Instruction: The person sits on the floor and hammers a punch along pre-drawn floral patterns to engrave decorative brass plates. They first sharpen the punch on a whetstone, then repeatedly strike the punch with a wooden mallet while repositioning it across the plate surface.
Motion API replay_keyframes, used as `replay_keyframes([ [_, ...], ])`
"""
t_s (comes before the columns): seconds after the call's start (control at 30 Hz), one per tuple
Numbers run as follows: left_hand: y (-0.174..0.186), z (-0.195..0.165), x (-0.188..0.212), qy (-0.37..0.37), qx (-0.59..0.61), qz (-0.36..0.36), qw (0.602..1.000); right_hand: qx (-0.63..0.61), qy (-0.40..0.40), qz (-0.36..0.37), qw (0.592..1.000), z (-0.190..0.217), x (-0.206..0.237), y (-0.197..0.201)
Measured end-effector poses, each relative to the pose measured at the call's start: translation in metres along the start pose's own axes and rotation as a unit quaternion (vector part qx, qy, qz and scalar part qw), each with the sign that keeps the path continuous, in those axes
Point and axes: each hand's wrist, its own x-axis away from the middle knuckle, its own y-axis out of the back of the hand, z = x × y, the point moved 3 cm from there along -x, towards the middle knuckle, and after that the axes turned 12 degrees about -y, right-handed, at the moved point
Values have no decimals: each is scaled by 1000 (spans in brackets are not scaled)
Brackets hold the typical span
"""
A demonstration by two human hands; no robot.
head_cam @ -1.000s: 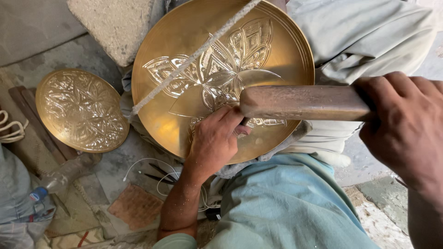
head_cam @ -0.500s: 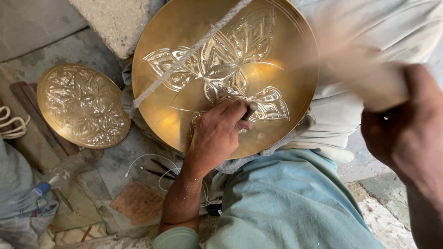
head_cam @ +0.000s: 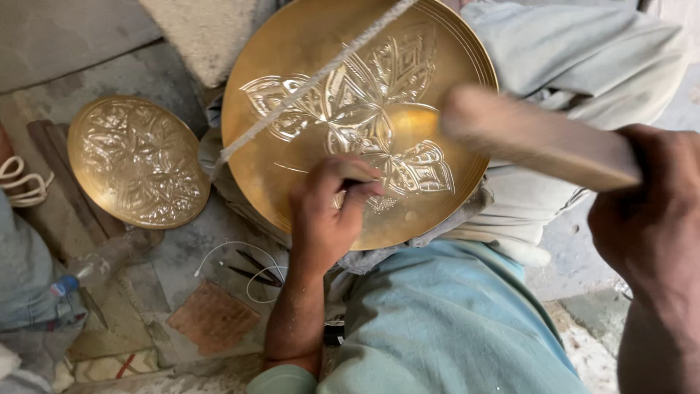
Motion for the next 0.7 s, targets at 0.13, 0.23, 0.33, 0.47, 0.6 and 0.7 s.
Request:
replay_keyframes([
  [0.13, 18, -9, 13, 62, 67, -186, 978, -268, -129, 5, 955, -27, -1, -17],
  [0.23, 29, -11, 17, 91, 84, -225, 966, -341, -153, 23, 927, -30, -11, -24],
  [0.33, 32, -13, 15, 88, 52, -218, 971, -335, -181, 49, 923, -22, -25, -26],
  [0.47, 29, -13, 9, 138, -25, -212, 967, -352, -172, 64, 918, 2, -45, -19],
  [0.6, 23, -5, -5, 132, -26, -204, 970, -306, -186, 92, 929, 18, -64, -12],
  [0.7, 21, 3, -17, 96, -61, -185, 976, -392, -117, 129, 903, 27, -76, -10],
])
